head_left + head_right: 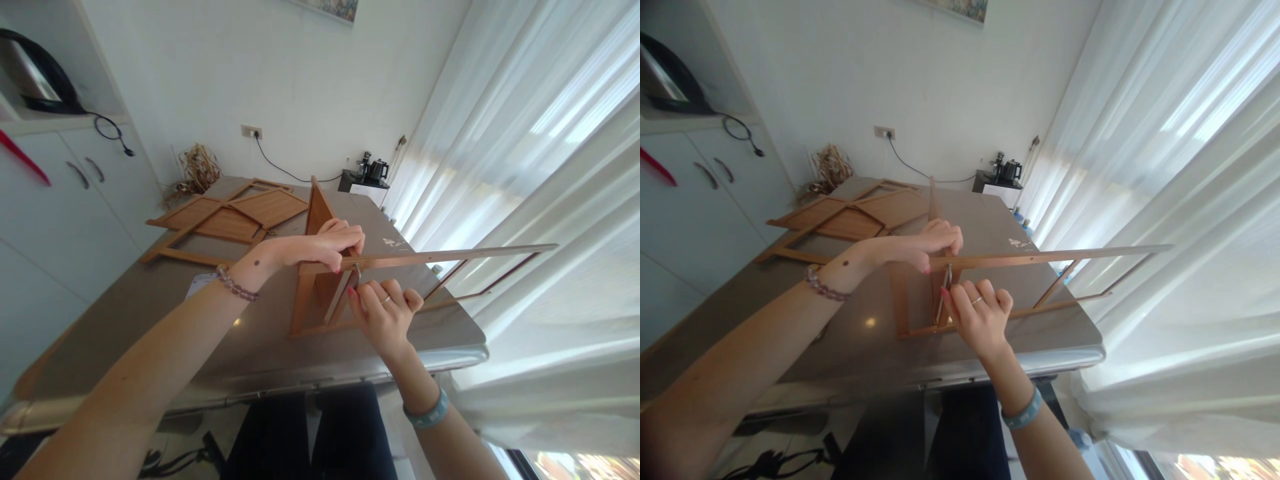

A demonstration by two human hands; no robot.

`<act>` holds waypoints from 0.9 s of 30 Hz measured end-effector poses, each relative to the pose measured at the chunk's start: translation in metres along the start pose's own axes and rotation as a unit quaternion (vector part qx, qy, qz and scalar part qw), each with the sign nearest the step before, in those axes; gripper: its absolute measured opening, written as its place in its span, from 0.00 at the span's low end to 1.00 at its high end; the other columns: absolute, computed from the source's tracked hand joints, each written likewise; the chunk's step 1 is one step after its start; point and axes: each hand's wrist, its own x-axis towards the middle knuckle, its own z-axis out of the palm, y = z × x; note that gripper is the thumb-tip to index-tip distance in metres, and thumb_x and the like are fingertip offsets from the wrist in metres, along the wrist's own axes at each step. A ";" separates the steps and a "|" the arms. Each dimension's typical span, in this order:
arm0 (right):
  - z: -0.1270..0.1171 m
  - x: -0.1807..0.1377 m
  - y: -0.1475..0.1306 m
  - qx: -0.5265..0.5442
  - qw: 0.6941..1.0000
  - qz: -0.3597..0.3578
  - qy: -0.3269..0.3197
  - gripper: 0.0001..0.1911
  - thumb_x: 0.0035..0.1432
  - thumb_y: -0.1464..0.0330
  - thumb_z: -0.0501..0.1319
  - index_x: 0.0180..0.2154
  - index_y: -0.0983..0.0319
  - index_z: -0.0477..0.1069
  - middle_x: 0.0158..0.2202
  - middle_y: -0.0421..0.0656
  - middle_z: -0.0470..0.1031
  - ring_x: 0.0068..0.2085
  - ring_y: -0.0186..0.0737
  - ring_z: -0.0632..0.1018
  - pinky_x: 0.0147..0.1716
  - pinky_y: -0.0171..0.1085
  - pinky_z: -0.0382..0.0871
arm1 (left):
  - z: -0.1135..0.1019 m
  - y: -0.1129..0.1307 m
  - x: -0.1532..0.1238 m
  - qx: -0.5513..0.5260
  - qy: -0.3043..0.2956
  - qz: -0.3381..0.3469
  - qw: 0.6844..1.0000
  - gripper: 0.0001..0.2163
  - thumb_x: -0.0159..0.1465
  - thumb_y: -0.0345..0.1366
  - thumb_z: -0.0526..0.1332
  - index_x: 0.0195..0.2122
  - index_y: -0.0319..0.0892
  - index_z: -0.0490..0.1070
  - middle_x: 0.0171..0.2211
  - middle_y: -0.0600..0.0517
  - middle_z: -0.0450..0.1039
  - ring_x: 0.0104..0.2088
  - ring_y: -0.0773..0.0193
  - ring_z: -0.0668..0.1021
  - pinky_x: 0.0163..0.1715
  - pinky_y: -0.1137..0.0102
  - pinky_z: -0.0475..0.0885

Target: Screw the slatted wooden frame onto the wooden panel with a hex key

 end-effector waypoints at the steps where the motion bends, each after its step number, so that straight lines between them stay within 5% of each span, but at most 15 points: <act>1: -0.001 0.004 -0.004 0.009 1.000 0.001 0.001 0.21 0.68 0.63 0.57 0.22 0.60 0.60 0.19 0.34 0.67 0.28 0.35 0.64 0.37 0.41 0.48 | 0.000 0.001 0.000 -0.001 0.000 0.000 1.000 0.14 0.50 0.38 0.58 0.37 0.47 0.56 0.39 0.53 0.60 0.41 0.54 0.60 0.46 0.62 0.55; 8: -0.002 0.028 -0.006 0.036 0.998 -0.038 0.037 0.19 0.65 0.62 0.62 0.22 0.59 0.64 0.18 0.32 0.67 0.27 0.34 0.66 0.36 0.40 0.48 | -0.002 0.010 -0.001 -0.011 0.007 -0.019 1.000 0.13 0.49 0.37 0.58 0.35 0.47 0.57 0.37 0.53 0.60 0.40 0.55 0.61 0.46 0.62 0.56; 12: -0.009 0.039 0.004 0.028 0.998 0.005 0.054 0.22 0.63 0.62 0.64 0.20 0.60 0.62 0.16 0.32 0.66 0.25 0.34 0.67 0.37 0.41 0.49 | -0.002 0.012 -0.001 -0.009 0.010 -0.031 0.999 0.12 0.49 0.36 0.58 0.34 0.47 0.58 0.37 0.53 0.60 0.41 0.53 0.61 0.47 0.61 0.56; 18: -0.021 0.054 0.013 0.100 0.990 0.076 -0.069 0.22 0.69 0.62 0.57 0.21 0.60 0.61 0.19 0.33 0.68 0.26 0.34 0.68 0.37 0.41 0.49 | -0.002 0.005 0.001 -0.020 0.007 -0.021 1.000 0.11 0.52 0.42 0.58 0.33 0.47 0.59 0.36 0.53 0.60 0.40 0.54 0.61 0.48 0.61 0.56; 23: -0.017 0.053 0.013 0.201 0.955 0.215 -0.032 0.18 0.62 0.56 0.62 0.46 0.60 0.63 0.26 0.32 0.70 0.28 0.34 0.70 0.42 0.42 0.53 | -0.004 0.007 0.000 -0.025 -0.006 -0.008 1.000 0.11 0.54 0.44 0.57 0.34 0.47 0.57 0.37 0.53 0.59 0.41 0.55 0.60 0.47 0.62 0.55; 27: -0.013 0.050 0.019 0.197 0.967 0.162 0.003 0.23 0.63 0.60 0.62 0.56 0.57 0.60 0.31 0.36 0.74 0.33 0.38 0.72 0.42 0.43 0.54 | -0.005 0.012 -0.001 -0.029 -0.005 -0.017 0.999 0.11 0.53 0.42 0.57 0.33 0.46 0.56 0.37 0.54 0.59 0.41 0.55 0.60 0.48 0.62 0.55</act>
